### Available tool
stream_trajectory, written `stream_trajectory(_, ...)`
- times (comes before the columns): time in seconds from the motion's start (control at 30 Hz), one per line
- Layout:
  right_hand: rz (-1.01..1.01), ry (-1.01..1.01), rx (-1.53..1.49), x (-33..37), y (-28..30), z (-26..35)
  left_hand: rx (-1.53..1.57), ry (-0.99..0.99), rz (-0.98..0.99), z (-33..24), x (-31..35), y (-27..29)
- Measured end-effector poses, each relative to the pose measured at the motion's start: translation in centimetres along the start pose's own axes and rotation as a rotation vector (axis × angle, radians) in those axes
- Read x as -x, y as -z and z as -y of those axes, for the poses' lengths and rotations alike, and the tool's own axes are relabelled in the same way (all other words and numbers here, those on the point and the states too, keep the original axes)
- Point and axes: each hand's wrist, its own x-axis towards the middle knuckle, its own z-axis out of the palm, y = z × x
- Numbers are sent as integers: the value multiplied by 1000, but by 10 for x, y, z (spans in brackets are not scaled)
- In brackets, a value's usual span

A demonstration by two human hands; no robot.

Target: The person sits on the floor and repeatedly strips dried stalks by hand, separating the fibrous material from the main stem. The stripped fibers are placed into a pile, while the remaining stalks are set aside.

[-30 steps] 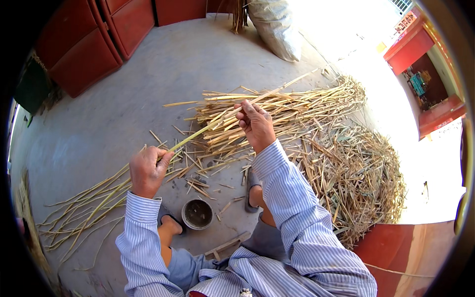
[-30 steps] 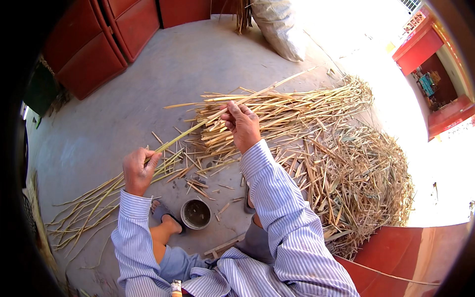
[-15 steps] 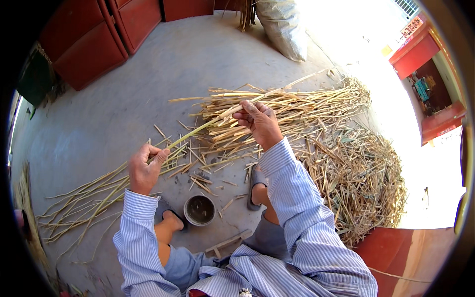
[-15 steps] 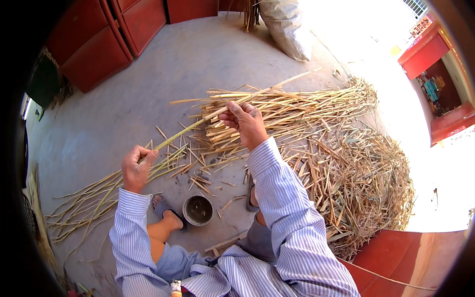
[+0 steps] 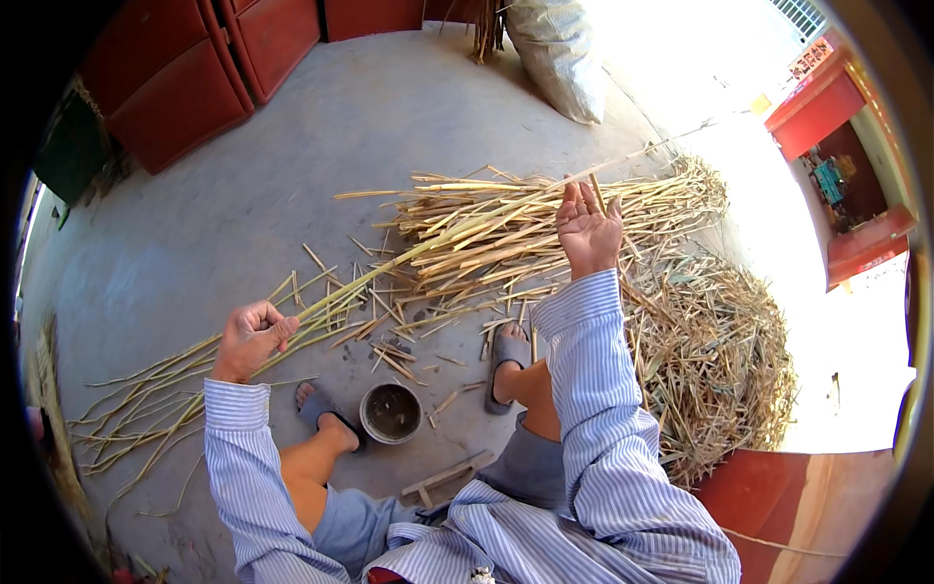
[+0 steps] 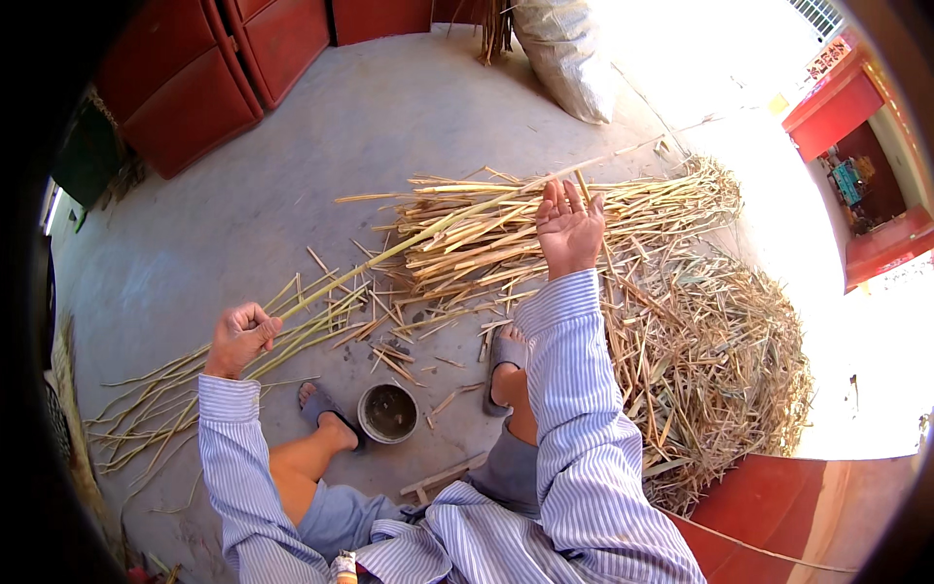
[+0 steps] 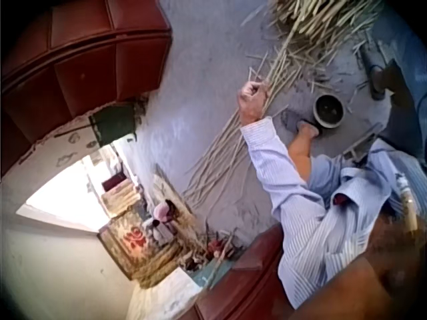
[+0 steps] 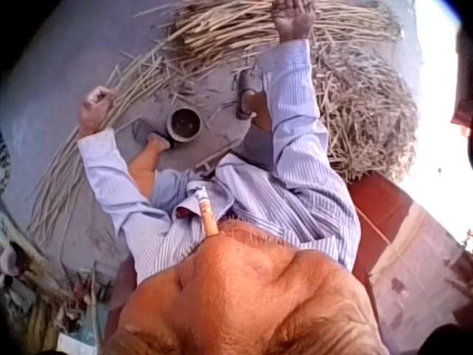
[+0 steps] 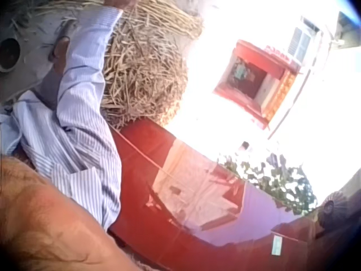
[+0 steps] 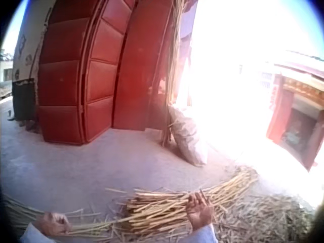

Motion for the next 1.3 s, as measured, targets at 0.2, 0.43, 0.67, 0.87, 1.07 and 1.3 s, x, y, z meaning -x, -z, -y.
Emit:
stream_trajectory(0.2, 374, 13, 300, -4, 6, -5, -111, 103, 24, -4, 8, 26)
stream_trajectory(0.43, 470, -175, 521, 39, -26, -64, -281, -466, -184, -37, -14, -58)
stream_trajectory(0.67, 343, -136, 579, 53, -36, -102, -505, -645, -376, -58, -25, -100)
stream_trajectory(0.87, 207, -91, 686, 48, -31, -103, -692, -837, -489, -59, -15, -95)
stream_trajectory(1.07, 177, -48, 680, 32, -30, -75, -556, -590, -320, -36, -1, -44)
stream_trajectory(1.3, 336, -92, 976, 48, -29, -92, -448, -519, -268, -46, -20, -78)
